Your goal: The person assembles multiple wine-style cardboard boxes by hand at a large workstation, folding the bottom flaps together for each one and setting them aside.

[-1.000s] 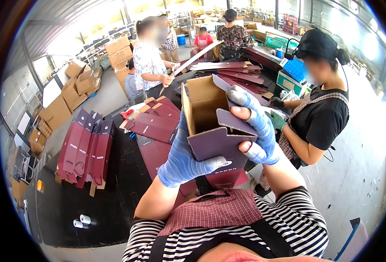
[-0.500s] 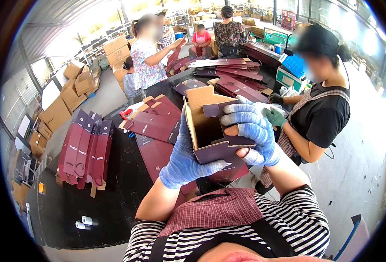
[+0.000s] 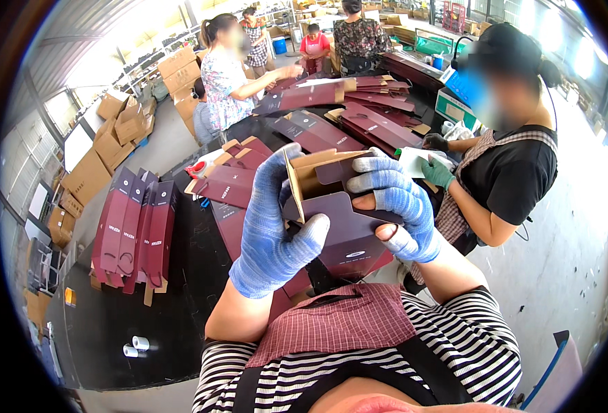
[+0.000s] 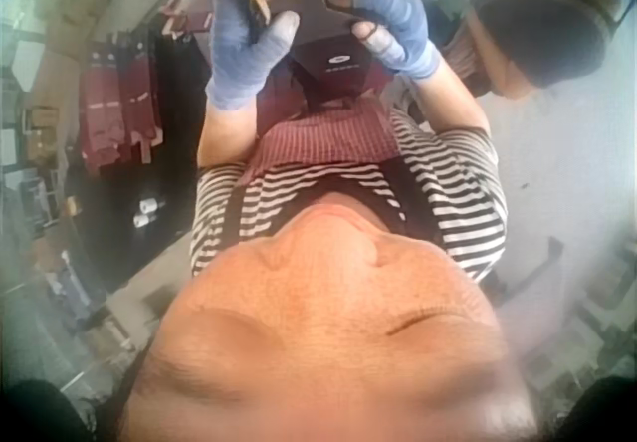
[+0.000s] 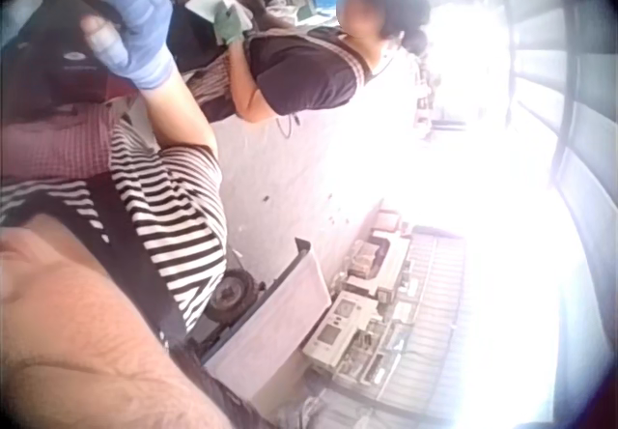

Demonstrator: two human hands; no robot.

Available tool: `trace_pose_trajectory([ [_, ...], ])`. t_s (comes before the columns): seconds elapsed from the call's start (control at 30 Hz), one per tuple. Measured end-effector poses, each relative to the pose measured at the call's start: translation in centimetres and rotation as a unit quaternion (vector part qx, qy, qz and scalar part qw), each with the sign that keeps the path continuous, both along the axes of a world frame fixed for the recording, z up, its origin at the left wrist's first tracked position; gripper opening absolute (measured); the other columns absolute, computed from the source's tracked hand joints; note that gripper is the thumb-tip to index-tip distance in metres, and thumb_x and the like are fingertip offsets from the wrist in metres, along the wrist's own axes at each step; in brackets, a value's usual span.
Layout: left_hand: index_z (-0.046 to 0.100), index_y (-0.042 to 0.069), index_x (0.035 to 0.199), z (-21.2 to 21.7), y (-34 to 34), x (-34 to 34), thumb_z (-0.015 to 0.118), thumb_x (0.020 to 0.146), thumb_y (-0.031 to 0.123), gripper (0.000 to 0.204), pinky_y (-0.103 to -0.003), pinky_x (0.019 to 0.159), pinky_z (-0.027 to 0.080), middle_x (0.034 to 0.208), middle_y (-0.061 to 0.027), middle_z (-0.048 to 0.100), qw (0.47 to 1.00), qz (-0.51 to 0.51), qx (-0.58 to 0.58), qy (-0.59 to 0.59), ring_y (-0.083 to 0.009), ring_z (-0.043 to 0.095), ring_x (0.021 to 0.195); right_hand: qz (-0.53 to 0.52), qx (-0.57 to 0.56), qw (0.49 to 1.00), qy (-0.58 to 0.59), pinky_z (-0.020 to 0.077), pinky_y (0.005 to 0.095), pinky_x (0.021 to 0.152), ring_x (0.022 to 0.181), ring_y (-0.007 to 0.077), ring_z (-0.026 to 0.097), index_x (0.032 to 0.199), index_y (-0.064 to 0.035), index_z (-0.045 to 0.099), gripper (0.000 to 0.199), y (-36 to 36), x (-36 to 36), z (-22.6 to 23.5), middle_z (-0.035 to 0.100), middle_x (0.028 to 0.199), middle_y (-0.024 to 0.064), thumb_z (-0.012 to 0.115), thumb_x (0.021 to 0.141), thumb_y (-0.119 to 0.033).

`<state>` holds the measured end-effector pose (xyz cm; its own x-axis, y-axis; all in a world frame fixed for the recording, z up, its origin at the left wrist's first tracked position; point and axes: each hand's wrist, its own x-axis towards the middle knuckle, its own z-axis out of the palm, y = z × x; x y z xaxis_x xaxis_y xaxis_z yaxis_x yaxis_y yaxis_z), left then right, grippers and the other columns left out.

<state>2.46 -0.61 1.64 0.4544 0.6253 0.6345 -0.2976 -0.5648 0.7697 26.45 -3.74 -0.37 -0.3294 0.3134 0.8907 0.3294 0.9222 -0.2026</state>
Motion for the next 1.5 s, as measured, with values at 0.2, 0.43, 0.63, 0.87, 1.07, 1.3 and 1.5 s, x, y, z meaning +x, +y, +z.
trace_pose_trajectory([
  [0.2,0.035,0.002,0.148,0.5,0.1,0.0,0.069,0.086,0.004,0.071,-0.035,0.108,0.046,0.133,-0.0127,0.052,0.995,0.042,0.081,0.044,-0.0197,0.055,0.122,-0.051,-0.037,0.998,0.019,0.0354,0.0523,0.116,0.14,0.0452,0.048,0.145,0.0012,0.055,0.066,-1.1,-0.6,1.8,0.048,0.152,0.0276,0.067,0.091,-0.036],
  [0.43,0.04,0.001,0.145,0.2,0.6,0.0,0.062,0.078,-0.002,0.07,-0.037,0.111,0.042,0.132,-0.0117,0.05,0.994,0.04,0.08,0.055,-0.0208,0.052,0.124,-0.009,-0.107,0.985,-0.138,0.0238,0.0578,0.121,0.139,0.0398,0.051,0.15,-0.0035,0.052,0.069,-1.5,-0.3,5.1,0.052,0.149,0.0213,0.064,0.088,-0.032],
  [0.63,0.036,0.0,0.151,-0.4,1.9,0.1,0.072,0.084,0.007,0.076,-0.038,0.109,0.044,0.139,-0.0151,0.049,0.983,0.05,0.172,0.039,-0.0248,0.053,0.127,-0.017,-0.048,0.976,-0.212,0.0275,0.0554,0.12,0.131,0.0344,0.057,0.127,-0.0085,0.071,0.044,-1.0,0.3,5.1,0.064,0.133,0.013,0.064,0.089,-0.029],
  [0.87,0.043,0.001,0.154,-1.3,3.9,0.4,0.079,0.089,0.023,0.078,-0.042,0.108,0.047,0.14,-0.0211,0.054,0.95,0.068,0.299,-0.052,-0.0323,0.056,0.13,-0.029,-0.044,0.974,-0.218,0.0297,0.0553,0.119,0.133,0.0354,0.055,0.121,-0.0101,0.075,0.039,-1.1,0.3,4.7,0.065,0.134,0.012,0.068,0.09,-0.033],
  [1.07,0.068,0.003,0.132,0.5,3.6,-0.1,0.071,0.088,0.028,0.051,-0.044,0.105,0.049,0.136,-0.0208,0.058,0.912,0.101,0.397,0.037,-0.0342,0.06,0.121,0.029,-0.124,0.992,0.001,0.0287,0.0496,0.121,0.147,0.0417,0.039,0.145,-0.0032,0.056,0.094,-0.7,0.3,1.0,0.031,0.164,0.0258,0.089,0.074,-0.053],
  [1.3,0.075,0.003,0.114,0.7,4.2,0.1,0.065,0.086,0.033,0.042,-0.048,0.096,0.051,0.123,-0.0163,0.065,0.89,0.086,0.442,0.073,-0.0365,0.063,0.112,0.131,-0.274,0.94,0.155,0.0303,0.0419,0.12,0.146,0.0334,0.039,0.16,0.0009,0.031,0.121,-0.7,-0.8,-2.6,0.037,0.156,0.0203,0.096,0.069,-0.046],
  [1.5,0.075,0.003,0.104,1.3,3.7,0.9,0.066,0.086,0.033,0.035,-0.048,0.095,0.052,0.107,-0.0135,0.071,0.899,0.053,0.431,0.062,-0.0372,0.067,0.104,0.109,-0.194,0.968,0.115,0.0327,0.0415,0.118,0.141,0.0331,0.043,0.157,0.0018,0.034,0.118,0.1,0.0,-2.7,0.041,0.149,0.0189,0.095,0.069,-0.047],
])
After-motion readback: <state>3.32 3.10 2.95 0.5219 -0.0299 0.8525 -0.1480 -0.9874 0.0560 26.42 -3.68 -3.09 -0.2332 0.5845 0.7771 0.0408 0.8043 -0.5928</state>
